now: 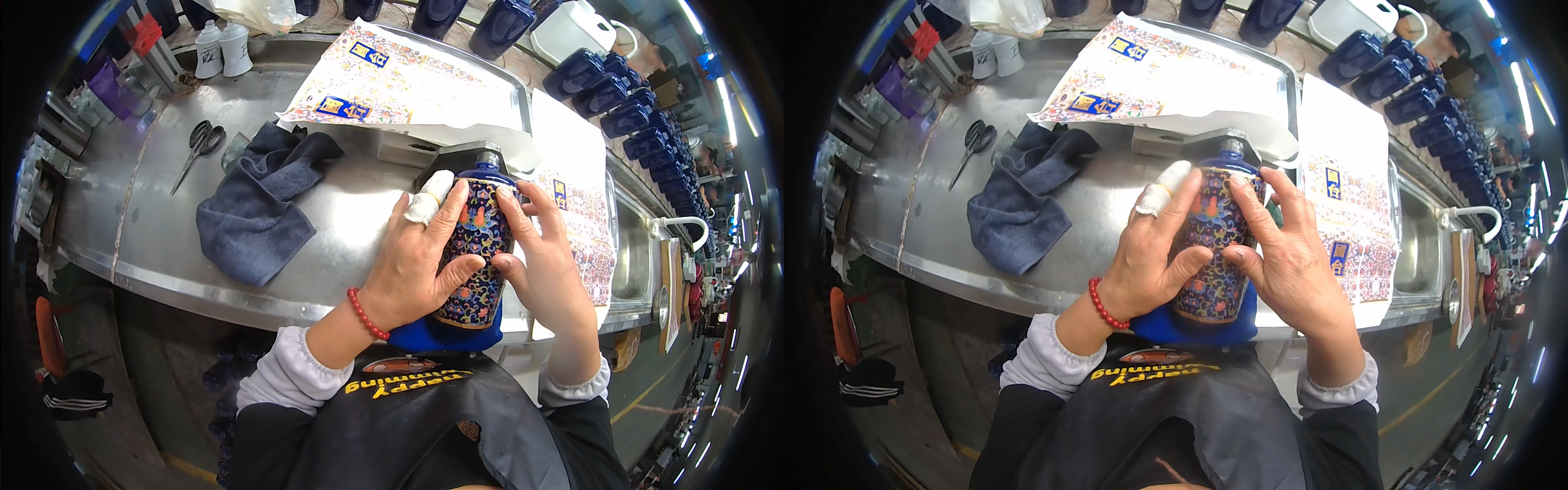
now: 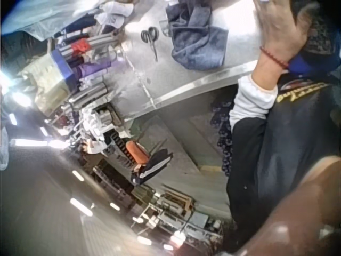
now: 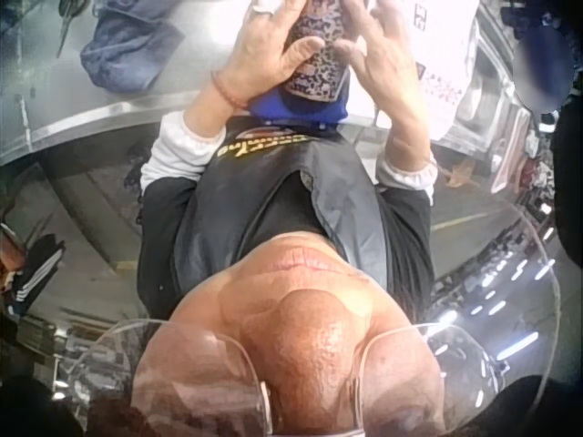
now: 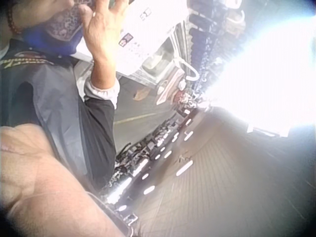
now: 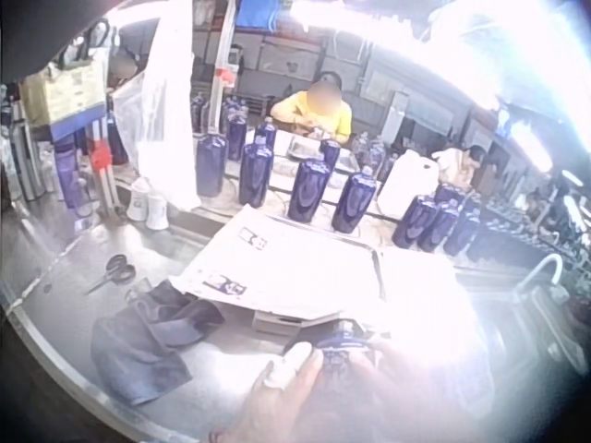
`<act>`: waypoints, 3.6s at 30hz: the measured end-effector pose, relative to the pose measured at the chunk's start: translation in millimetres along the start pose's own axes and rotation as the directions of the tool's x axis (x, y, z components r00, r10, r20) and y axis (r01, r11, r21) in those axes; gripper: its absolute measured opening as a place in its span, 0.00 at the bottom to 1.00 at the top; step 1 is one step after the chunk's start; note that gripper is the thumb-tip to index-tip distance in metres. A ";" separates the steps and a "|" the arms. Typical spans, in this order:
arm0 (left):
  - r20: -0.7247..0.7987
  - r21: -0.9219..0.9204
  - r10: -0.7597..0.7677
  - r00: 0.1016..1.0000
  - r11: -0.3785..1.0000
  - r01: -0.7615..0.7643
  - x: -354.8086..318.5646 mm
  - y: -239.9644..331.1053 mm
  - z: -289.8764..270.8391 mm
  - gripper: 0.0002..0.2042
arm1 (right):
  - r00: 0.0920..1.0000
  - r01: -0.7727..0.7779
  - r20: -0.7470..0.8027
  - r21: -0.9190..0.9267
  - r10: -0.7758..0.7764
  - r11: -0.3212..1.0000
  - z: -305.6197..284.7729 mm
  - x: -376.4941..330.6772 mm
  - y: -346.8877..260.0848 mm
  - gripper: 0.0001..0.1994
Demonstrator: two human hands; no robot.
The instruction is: The person applies a decorative sticker to a cylindrical bottle and uses a green squeegee to smooth it. They rotate the bottle and repeatedly press and rub the sticker surface to remove air bubbles and ensure adhesion.
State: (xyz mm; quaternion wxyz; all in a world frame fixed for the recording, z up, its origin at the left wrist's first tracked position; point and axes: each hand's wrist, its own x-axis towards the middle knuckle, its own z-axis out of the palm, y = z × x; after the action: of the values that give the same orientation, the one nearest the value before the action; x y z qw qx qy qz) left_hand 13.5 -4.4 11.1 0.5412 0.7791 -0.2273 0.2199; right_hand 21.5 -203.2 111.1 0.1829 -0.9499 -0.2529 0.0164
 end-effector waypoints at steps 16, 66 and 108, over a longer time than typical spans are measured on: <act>0.061 0.212 0.017 0.998 0.977 -0.029 4.4 6.3 -4.7 0.40 | 1.000 0.001 -0.023 -0.030 -0.002 1.000 0.4 -0.2 -2.3 0.35; 0.042 0.172 0.085 0.995 0.981 -0.091 26.3 -2.7 -23.1 0.41 | 0.995 0.083 -0.066 0.202 -0.071 0.976 -0.3 -5.7 23.9 0.36; 0.368 0.235 0.028 0.929 0.964 -0.122 -29.7 31.8 -16.1 0.61 | 0.951 0.197 -0.304 0.435 -0.063 0.878 33.2 -22.3 60.8 0.27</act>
State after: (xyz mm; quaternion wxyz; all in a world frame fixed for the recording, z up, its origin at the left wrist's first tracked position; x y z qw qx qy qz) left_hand -30.7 4.3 22.4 0.3773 0.8597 -0.3226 0.1207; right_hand 26.8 -251.8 57.1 0.4375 -0.8525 -0.2771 -0.0712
